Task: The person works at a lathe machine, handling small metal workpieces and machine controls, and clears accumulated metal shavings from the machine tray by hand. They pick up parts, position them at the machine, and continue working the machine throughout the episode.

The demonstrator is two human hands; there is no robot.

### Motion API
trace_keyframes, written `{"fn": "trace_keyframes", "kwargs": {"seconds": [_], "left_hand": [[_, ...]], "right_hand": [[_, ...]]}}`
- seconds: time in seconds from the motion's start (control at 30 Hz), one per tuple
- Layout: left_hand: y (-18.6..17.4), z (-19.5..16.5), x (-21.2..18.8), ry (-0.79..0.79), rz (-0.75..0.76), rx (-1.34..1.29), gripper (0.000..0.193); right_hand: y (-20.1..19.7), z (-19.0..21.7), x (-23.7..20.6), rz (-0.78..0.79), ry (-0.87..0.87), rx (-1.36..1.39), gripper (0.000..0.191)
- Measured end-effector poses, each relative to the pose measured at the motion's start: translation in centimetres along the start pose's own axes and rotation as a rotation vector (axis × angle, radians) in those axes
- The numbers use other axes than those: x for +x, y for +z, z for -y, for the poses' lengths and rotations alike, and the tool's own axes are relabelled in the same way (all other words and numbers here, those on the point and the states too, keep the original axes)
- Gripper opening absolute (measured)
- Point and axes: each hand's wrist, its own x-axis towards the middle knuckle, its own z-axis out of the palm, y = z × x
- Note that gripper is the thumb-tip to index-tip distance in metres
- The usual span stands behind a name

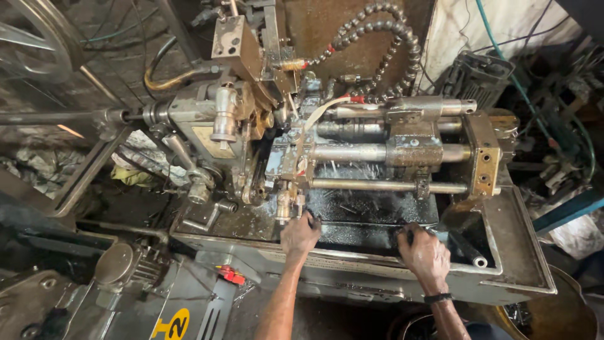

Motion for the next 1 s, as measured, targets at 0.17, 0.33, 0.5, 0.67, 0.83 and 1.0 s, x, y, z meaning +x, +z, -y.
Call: {"fn": "trace_keyframes", "kwargs": {"seconds": [0.17,0.33,0.5,0.67,0.83,1.0], "left_hand": [[-0.1,0.2,0.0,0.023,0.007,-0.043,0.023],[0.4,0.6,0.4,0.030,0.036,-0.037,0.021],[1.2,1.0,0.9,0.064,0.032,-0.003,0.023],[1.4,1.0,1.3,-0.003,0.170,0.031,0.029],[0.6,0.6,0.9,-0.029,0.171,0.015,0.028],[-0.4,-0.1,0.3,-0.022,0.089,0.013,0.027]], "right_hand": [[0.0,0.0,0.1,0.011,0.010,-0.015,0.035],[-0.1,0.1,0.0,0.010,0.012,-0.007,0.033],[-0.2,0.1,-0.1,0.001,-0.001,0.008,0.034],[0.1,-0.1,-0.3,-0.057,-0.021,0.037,0.034],[0.4,-0.3,-0.3,-0.080,-0.028,0.026,0.034],[0.5,-0.6,0.0,-0.055,-0.032,0.016,0.034]]}}
